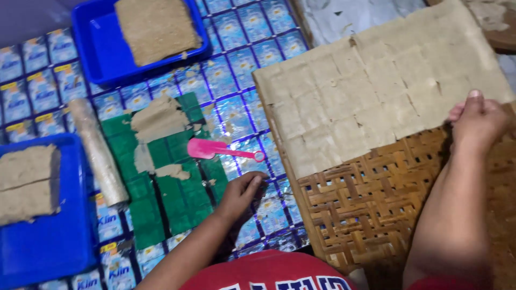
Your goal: Flattening and cutting dough into thin sheets using a rolling pin and a small spatula on a workspace.
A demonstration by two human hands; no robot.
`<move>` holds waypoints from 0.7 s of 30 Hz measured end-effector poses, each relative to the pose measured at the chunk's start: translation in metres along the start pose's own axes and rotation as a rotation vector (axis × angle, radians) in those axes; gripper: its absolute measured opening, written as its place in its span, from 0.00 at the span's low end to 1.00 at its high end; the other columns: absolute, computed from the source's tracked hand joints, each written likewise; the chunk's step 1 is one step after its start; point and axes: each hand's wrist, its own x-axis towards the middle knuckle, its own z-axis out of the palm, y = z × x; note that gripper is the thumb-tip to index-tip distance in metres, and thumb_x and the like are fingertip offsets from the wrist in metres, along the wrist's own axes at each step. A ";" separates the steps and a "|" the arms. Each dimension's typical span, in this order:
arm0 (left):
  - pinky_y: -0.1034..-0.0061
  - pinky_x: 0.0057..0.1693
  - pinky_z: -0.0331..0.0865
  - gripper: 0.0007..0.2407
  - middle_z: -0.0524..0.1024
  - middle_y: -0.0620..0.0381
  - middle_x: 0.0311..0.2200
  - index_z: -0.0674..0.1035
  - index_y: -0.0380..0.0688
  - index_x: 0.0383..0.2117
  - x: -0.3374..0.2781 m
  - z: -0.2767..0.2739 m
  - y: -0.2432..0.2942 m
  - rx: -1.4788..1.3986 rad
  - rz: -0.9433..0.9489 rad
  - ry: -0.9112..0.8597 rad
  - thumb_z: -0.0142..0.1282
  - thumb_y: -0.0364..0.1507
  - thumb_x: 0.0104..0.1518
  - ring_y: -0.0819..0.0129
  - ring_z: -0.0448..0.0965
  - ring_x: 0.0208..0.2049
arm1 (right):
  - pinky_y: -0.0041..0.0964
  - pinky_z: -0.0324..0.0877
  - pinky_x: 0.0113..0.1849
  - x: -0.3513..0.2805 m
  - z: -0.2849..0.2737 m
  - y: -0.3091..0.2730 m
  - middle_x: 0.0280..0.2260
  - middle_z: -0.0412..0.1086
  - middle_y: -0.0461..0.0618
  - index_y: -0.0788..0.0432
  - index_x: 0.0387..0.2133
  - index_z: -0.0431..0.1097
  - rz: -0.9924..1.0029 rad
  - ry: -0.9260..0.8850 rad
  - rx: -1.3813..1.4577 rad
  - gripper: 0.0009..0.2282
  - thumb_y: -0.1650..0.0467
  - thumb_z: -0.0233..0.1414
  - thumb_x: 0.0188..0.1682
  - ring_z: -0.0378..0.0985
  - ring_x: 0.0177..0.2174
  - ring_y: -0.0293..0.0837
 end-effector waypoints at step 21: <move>0.48 0.69 0.57 0.20 0.66 0.38 0.61 0.71 0.43 0.57 -0.090 -0.187 -0.067 0.940 0.355 0.673 0.58 0.34 0.61 0.39 0.62 0.66 | 0.53 0.73 0.39 -0.308 0.205 -0.250 0.39 0.64 0.50 0.38 0.52 0.74 -1.048 -1.003 -0.565 0.15 0.66 0.49 0.54 0.78 0.37 0.60</move>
